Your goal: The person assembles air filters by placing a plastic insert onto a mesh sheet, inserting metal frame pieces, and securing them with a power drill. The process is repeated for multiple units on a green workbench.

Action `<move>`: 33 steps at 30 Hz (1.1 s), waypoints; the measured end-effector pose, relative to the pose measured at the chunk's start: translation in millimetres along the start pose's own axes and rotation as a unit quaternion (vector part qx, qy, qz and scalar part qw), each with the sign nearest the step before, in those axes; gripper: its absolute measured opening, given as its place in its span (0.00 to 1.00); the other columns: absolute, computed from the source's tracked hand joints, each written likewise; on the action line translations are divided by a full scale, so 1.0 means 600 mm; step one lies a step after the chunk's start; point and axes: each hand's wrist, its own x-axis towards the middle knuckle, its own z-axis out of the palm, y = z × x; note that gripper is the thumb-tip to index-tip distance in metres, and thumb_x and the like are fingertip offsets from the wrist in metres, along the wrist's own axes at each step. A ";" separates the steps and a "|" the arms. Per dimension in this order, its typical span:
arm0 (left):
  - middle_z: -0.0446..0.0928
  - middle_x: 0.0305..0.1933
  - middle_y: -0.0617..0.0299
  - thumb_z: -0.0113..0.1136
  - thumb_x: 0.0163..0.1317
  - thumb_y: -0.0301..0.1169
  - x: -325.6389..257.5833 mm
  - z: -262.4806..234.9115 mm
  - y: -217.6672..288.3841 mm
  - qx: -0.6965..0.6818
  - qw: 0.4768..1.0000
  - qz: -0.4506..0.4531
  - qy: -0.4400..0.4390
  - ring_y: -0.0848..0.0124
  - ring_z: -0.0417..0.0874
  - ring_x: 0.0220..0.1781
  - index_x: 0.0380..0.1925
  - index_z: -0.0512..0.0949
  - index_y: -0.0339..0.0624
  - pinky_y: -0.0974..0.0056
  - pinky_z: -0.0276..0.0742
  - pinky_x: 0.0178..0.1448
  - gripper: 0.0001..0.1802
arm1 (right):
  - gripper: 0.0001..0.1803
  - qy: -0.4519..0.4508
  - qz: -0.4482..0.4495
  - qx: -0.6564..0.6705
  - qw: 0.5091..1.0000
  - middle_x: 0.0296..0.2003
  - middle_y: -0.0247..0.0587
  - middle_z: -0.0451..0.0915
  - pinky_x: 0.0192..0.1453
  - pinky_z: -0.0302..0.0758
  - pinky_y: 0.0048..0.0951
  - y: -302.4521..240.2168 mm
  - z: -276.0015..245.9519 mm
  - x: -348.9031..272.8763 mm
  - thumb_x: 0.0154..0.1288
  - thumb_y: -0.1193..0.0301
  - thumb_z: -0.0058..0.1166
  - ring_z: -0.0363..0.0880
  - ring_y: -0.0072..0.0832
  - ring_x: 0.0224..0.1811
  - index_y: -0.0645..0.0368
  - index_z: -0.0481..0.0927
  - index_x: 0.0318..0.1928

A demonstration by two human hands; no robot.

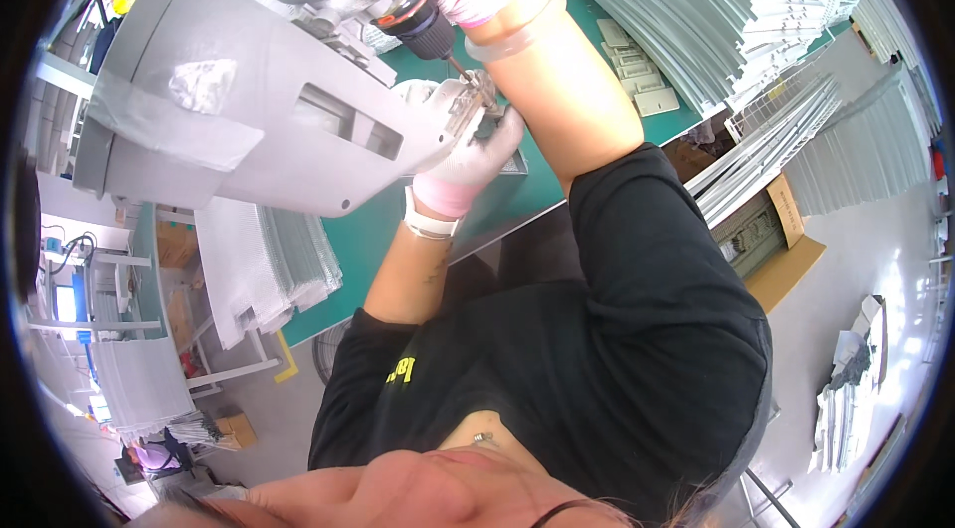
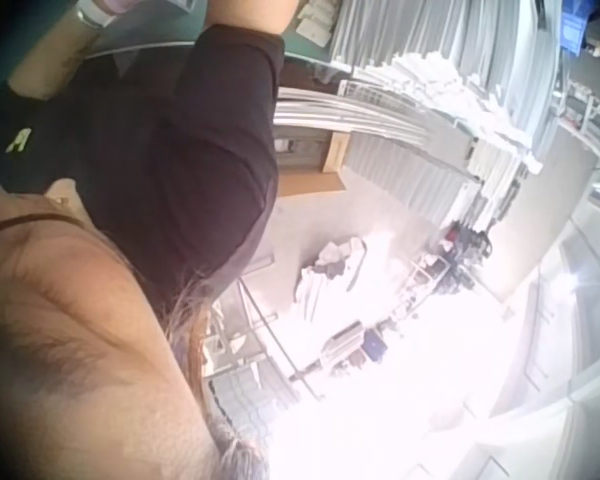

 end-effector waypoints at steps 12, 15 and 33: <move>0.81 0.27 0.66 0.73 0.45 0.31 -0.028 0.000 0.002 0.089 0.989 0.060 0.098 0.65 0.80 0.29 0.30 0.83 0.47 0.60 0.71 0.37 0.11 | 0.13 0.105 -0.008 0.005 0.994 0.29 0.33 0.72 0.23 0.62 0.14 -0.026 0.000 0.001 0.74 0.66 0.53 0.69 0.16 0.24 0.59 0.74 0.53; 0.79 0.28 0.67 0.74 0.43 0.33 -0.030 -0.018 0.028 0.126 0.987 0.063 0.080 0.64 0.78 0.31 0.31 0.83 0.50 0.57 0.68 0.44 0.13 | 0.12 0.220 -0.061 -0.153 0.962 0.33 0.32 0.80 0.27 0.74 0.16 -0.078 0.002 0.024 0.73 0.62 0.58 0.79 0.17 0.30 0.53 0.79 0.50; 0.63 0.67 0.34 0.70 0.54 0.40 -0.275 -0.253 -0.011 0.335 0.929 -0.123 -0.098 0.37 0.64 0.69 0.64 0.67 0.30 0.44 0.61 0.71 0.41 | 0.09 0.300 -0.101 -0.083 0.945 0.26 0.30 0.78 0.23 0.68 0.16 -0.043 0.078 0.017 0.72 0.61 0.60 0.73 0.18 0.22 0.49 0.77 0.45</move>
